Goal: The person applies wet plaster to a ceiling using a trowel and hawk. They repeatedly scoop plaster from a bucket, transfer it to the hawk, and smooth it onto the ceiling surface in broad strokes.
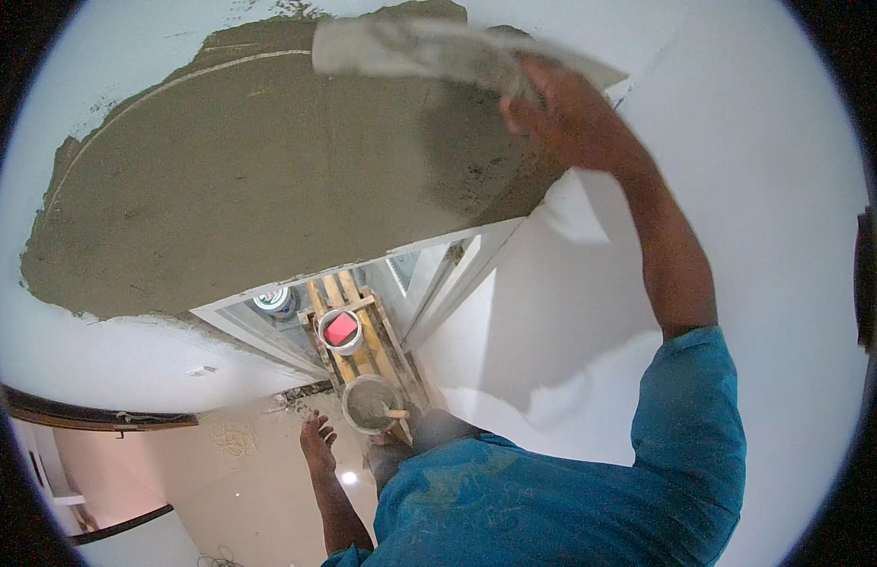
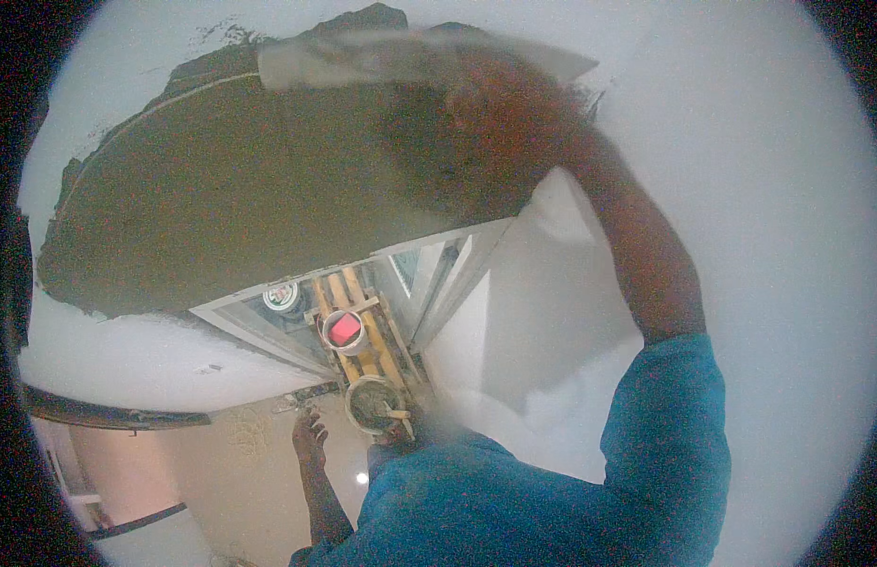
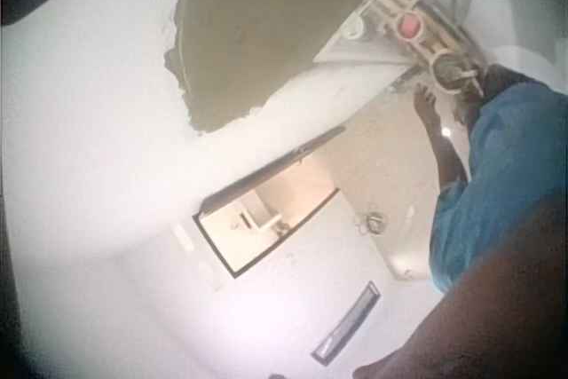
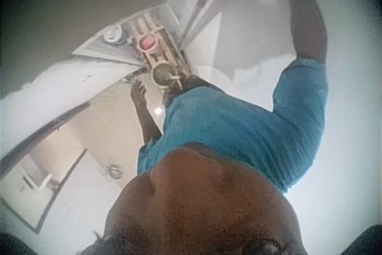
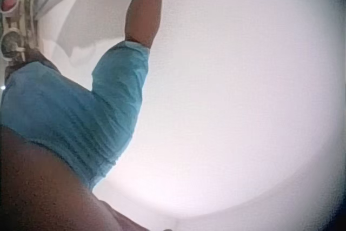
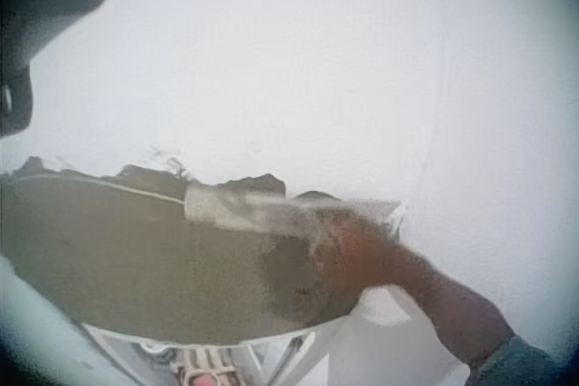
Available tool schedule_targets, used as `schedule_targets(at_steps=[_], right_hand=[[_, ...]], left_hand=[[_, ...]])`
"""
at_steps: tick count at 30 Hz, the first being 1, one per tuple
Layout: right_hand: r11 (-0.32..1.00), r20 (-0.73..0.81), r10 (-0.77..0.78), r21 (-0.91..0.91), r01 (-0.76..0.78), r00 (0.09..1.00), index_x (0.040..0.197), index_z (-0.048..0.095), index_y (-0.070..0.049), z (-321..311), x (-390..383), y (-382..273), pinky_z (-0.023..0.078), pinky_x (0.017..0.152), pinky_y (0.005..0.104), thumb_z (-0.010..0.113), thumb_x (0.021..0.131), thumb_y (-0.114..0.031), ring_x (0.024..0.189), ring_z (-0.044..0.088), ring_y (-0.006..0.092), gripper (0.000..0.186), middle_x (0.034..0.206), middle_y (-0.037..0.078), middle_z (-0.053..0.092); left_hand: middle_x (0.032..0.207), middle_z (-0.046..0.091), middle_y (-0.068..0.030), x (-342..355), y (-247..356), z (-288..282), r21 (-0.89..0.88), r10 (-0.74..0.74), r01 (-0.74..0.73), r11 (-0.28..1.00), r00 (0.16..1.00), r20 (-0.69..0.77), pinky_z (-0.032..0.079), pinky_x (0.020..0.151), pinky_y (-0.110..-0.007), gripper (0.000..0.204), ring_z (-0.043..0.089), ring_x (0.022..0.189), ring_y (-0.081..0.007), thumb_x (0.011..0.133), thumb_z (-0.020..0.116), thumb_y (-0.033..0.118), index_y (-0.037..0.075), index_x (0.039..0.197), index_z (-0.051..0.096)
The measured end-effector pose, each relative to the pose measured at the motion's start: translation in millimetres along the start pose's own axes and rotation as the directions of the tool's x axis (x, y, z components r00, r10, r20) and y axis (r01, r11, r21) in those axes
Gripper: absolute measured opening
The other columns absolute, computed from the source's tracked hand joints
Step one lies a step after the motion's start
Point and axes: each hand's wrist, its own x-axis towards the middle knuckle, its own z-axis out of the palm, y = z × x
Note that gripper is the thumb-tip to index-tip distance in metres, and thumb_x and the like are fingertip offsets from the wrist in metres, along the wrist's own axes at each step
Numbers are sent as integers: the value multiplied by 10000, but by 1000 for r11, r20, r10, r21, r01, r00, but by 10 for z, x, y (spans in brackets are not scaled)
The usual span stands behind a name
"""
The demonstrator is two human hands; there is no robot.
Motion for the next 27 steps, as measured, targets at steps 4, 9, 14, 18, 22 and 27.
schedule_targets(at_steps=[4, 9, 14, 18, 22, 27], right_hand=[[999, -154, -17, 46, 24, 988, 1212, 532, -67, -384, 42, 87, 510, 762, 378, 499, 927, -468, 812, 622, 236, 493, 854, 109, 643], [996, -185, -36, -90, 20, 982, 1263, 478, -49, 49, -281, -334, 497, 828, 426, 528, 912, -459, 905, 630, 300, 542, 1013, 176, 629], [976, 213, -185, 150, 155, 960, 1216, 462, 50, 1168, -222, -970, 473, 859, 451, 511, 916, -381, 919, 619, 366, 527, 1003, 234, 618], [964, 68, -109, 251, 89, 992, 1178, 504, 36, 1274, 151, -916, 484, 822, 443, 527, 904, -372, 900, 624, 347, 492, 977, 230, 627], [997, -286, 13, 73, 9, 958, 1175, 521, 8, 899, 8, -556, 498, 765, 406, 551, 898, -390, 861, 625, 294, 485, 958, 193, 635], [452, -166, 448, 890, -63, 879, 1123, 568, -53, 1089, -588, -354, 451, 556, 237, 617, 894, -236, 654, 524, 74, 296, 804, -4, 593]], left_hand=[[972, 581, -39, 88, 49, 108, 16, 18, -18, 1000, 999, 29, 452, 642, -268, 408, 519, 740, -113, 898, 574, 368, 80, 1186, 556], [966, 590, -44, 46, 109, 183, 46, 55, -54, 997, 998, -16, 447, 663, -269, 392, 518, 742, -119, 902, 556, 342, 70, 1184, 552], [969, 600, -55, -15, 162, 236, 72, 75, -76, 995, 997, 15, 453, 670, -279, 395, 520, 733, -122, 904, 550, 350, 68, 1181, 551], [971, 600, -49, -80, 144, 122, 94, 65, -62, 994, 997, -32, 453, 668, -271, 397, 519, 733, -115, 903, 554, 359, 70, 1174, 553], [971, 599, -45, -217, 92, -126, 15, 64, -63, 998, 995, -78, 449, 666, -270, 375, 518, 721, -113, 896, 566, 364, 74, 1133, 571], [915, 607, -33, -398, 533, 199, 194, 112, -85, 977, 985, -134, 440, 687, -275, 301, 537, 738, -124, 900, 584, 344, 55, 982, 608]])
